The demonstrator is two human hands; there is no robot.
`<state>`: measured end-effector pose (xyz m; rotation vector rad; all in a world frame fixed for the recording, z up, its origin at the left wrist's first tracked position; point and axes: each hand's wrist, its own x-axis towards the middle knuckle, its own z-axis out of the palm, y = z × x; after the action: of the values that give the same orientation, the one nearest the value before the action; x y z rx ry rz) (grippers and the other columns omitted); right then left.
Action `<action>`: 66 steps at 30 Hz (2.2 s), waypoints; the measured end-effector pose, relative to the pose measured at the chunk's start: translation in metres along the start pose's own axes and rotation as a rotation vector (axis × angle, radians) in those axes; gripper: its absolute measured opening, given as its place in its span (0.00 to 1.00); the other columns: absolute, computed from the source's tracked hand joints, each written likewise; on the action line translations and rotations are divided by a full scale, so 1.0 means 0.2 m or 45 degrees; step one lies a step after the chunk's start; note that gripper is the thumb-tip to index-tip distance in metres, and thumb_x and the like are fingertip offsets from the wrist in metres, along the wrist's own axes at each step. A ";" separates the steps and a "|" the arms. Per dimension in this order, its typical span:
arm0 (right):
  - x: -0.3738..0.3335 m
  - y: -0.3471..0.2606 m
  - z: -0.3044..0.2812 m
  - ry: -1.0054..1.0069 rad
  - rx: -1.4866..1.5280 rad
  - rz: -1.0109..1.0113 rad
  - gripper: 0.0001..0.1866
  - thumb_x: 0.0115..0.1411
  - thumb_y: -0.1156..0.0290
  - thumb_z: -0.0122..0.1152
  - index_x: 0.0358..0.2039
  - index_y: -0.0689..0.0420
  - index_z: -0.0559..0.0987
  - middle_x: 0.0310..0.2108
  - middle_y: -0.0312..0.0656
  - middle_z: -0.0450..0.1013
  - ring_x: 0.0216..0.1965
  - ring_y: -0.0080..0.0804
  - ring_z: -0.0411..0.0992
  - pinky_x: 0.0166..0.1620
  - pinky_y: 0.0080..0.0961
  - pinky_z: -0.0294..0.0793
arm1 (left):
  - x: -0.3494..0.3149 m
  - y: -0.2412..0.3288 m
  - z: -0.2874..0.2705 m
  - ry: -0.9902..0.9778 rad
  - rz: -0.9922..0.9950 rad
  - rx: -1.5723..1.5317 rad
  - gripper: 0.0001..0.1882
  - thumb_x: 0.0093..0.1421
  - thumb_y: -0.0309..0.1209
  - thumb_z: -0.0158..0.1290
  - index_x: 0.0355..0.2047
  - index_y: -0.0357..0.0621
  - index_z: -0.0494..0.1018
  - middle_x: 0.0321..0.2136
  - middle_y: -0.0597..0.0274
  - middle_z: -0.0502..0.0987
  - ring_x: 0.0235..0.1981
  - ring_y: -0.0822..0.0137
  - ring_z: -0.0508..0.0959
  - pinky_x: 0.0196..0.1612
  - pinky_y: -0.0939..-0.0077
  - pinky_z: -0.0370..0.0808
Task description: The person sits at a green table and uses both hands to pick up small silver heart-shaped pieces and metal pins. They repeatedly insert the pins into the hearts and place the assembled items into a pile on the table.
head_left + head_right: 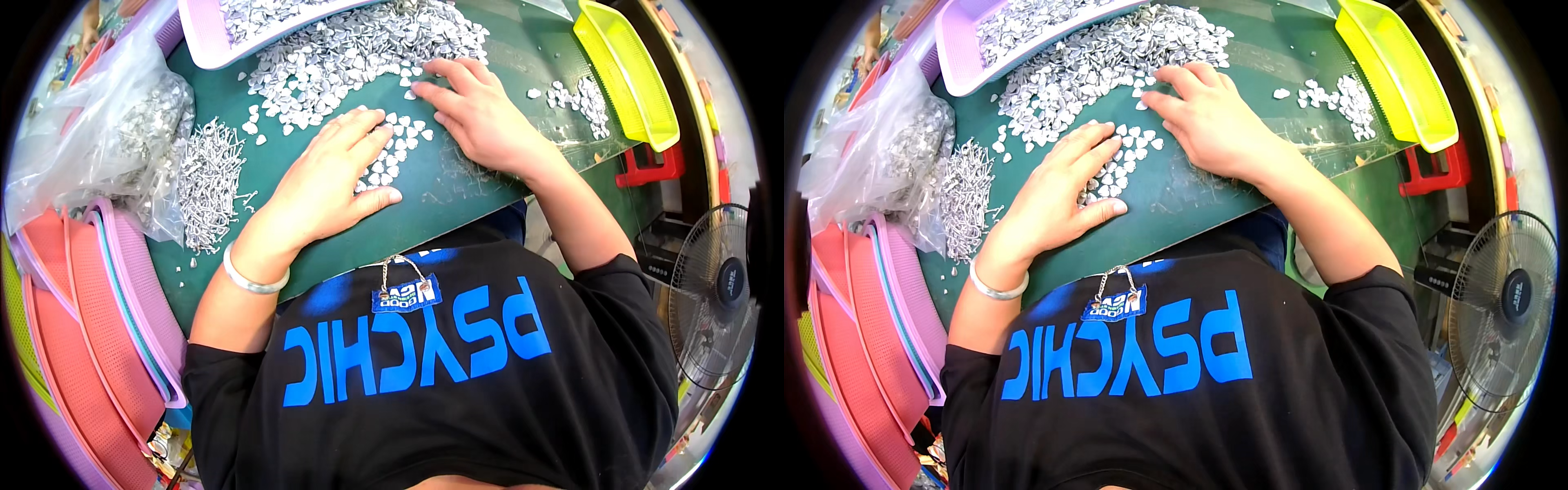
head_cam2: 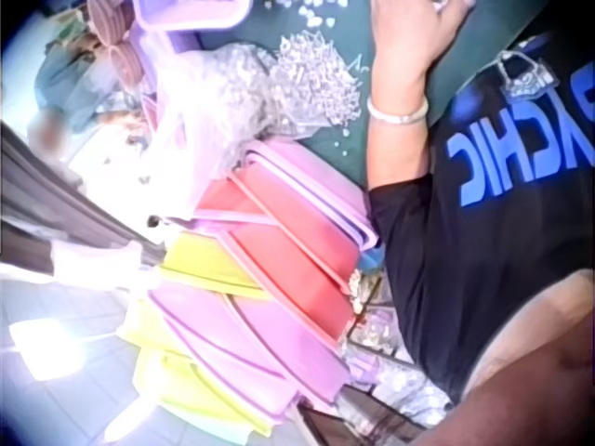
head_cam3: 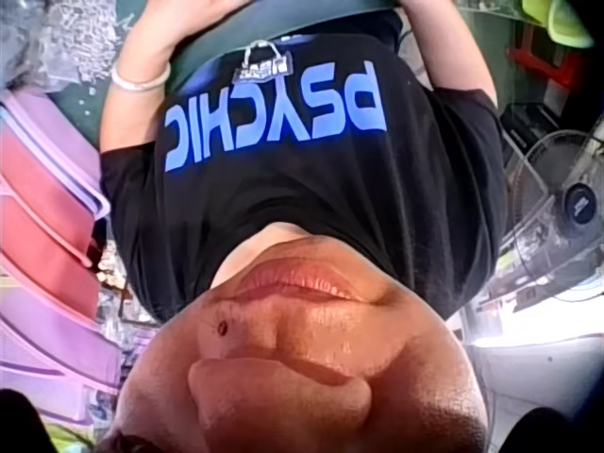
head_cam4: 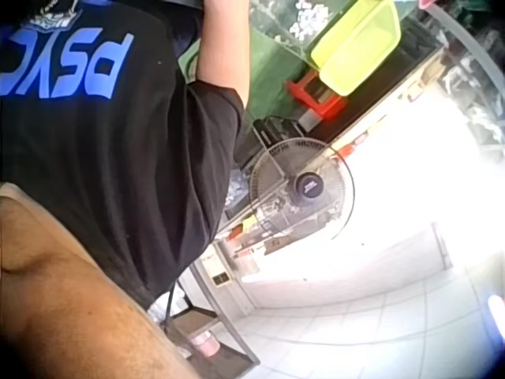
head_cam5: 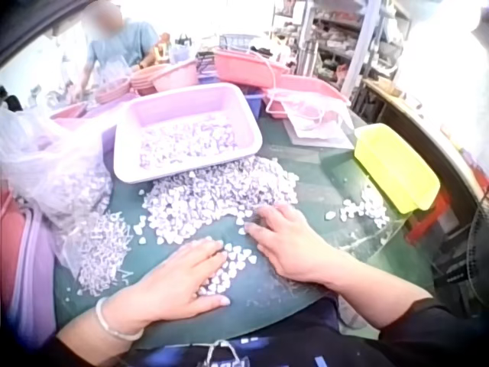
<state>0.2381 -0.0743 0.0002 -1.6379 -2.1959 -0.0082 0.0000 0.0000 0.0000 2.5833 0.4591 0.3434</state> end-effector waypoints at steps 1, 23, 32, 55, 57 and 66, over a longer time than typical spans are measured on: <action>0.00 0.00 0.00 0.004 -0.008 -0.038 0.16 0.55 0.74 0.58 0.46 0.52 0.78 0.53 0.46 0.66 0.54 0.48 0.62 0.56 0.41 0.63 | 0.00 0.00 0.00 -0.004 0.005 -0.005 0.35 0.49 0.38 0.63 0.56 0.39 0.67 0.59 0.48 0.64 0.62 0.48 0.61 0.63 0.59 0.61; 0.09 0.03 0.00 -0.005 -0.063 -0.020 0.21 0.49 0.79 0.54 0.46 0.53 0.79 0.49 0.45 0.68 0.52 0.43 0.63 0.56 0.36 0.62 | 0.01 -0.02 -0.01 0.063 0.054 -0.077 0.31 0.49 0.36 0.64 0.53 0.37 0.70 0.55 0.48 0.68 0.59 0.48 0.66 0.61 0.60 0.63; 0.10 0.04 0.00 0.080 0.003 -0.110 0.13 0.48 0.77 0.57 0.35 0.51 0.83 0.42 0.42 0.69 0.46 0.41 0.66 0.51 0.35 0.67 | 0.01 -0.02 0.00 0.090 0.062 -0.078 0.32 0.49 0.36 0.63 0.54 0.38 0.69 0.56 0.47 0.68 0.60 0.48 0.65 0.62 0.60 0.63; 0.30 0.07 -0.03 0.071 1.683 0.762 0.08 0.55 0.78 0.52 0.34 0.63 0.76 0.33 0.40 0.74 0.31 0.22 0.72 0.36 0.19 0.72 | 0.00 -0.04 -0.02 0.108 0.045 -0.073 0.30 0.50 0.37 0.62 0.51 0.37 0.70 0.54 0.47 0.68 0.60 0.47 0.65 0.61 0.60 0.63; 0.30 0.12 0.01 0.008 1.581 0.749 0.10 0.54 0.78 0.52 0.37 0.63 0.77 0.32 0.41 0.75 0.31 0.23 0.73 0.35 0.20 0.72 | 0.00 -0.04 -0.02 0.126 0.042 -0.062 0.29 0.50 0.36 0.62 0.51 0.37 0.70 0.54 0.47 0.69 0.59 0.47 0.65 0.60 0.60 0.64; 0.29 0.02 0.09 -0.210 0.345 0.280 0.14 0.52 0.69 0.54 0.39 0.51 0.82 0.32 0.47 0.78 0.35 0.46 0.77 0.42 0.38 0.76 | 0.02 -0.08 -0.05 0.466 0.012 0.171 0.20 0.51 0.34 0.60 0.43 0.36 0.75 0.44 0.50 0.72 0.45 0.51 0.71 0.51 0.60 0.67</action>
<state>0.2230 -0.0147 0.0013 -1.7621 -2.0113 0.4797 -0.0032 0.0194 0.0012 2.6564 0.6148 0.8221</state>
